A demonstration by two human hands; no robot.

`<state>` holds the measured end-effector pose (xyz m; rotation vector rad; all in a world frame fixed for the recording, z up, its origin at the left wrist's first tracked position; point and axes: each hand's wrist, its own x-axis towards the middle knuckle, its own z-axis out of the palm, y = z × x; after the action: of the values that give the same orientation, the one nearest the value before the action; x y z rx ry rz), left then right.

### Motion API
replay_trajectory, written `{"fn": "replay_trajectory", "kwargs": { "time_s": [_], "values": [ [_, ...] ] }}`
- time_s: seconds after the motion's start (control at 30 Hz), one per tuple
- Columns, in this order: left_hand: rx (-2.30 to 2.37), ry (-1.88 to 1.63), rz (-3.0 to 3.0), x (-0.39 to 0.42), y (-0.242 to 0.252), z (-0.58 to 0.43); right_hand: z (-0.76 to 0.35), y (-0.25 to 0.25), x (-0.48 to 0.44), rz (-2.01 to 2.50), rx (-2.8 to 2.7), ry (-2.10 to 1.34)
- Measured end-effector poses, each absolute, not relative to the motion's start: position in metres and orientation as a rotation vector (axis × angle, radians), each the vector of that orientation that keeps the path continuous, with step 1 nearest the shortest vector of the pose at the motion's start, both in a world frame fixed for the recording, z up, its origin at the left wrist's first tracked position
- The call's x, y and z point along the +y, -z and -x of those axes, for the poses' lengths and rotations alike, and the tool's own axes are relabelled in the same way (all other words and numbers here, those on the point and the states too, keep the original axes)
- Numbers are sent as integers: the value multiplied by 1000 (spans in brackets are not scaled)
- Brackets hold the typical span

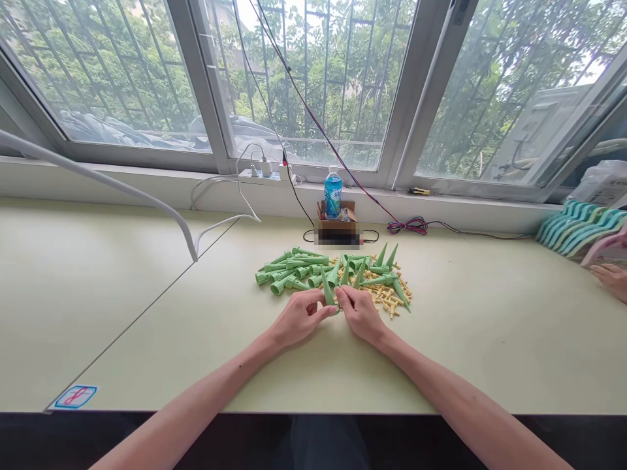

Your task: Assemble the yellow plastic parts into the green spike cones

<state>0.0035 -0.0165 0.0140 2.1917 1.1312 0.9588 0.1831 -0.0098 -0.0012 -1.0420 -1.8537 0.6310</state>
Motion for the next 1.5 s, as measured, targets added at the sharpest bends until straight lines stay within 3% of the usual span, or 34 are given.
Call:
{"fn": "replay_trajectory", "kwargs": {
  "time_s": [0.5, 1.0, 1.5],
  "values": [
    [1089, -1171, -2231, -13, -9, -4, -178, 3, -10, 1042, -1779, -662],
    [971, -956, -1490, -14, -24, -7, -180, 3, -9, 1024, -1716, -627],
    [905, -947, -1560, -16, -16, -2, -181, 2, -10, 1050, -1786, -640]
  ]
}}
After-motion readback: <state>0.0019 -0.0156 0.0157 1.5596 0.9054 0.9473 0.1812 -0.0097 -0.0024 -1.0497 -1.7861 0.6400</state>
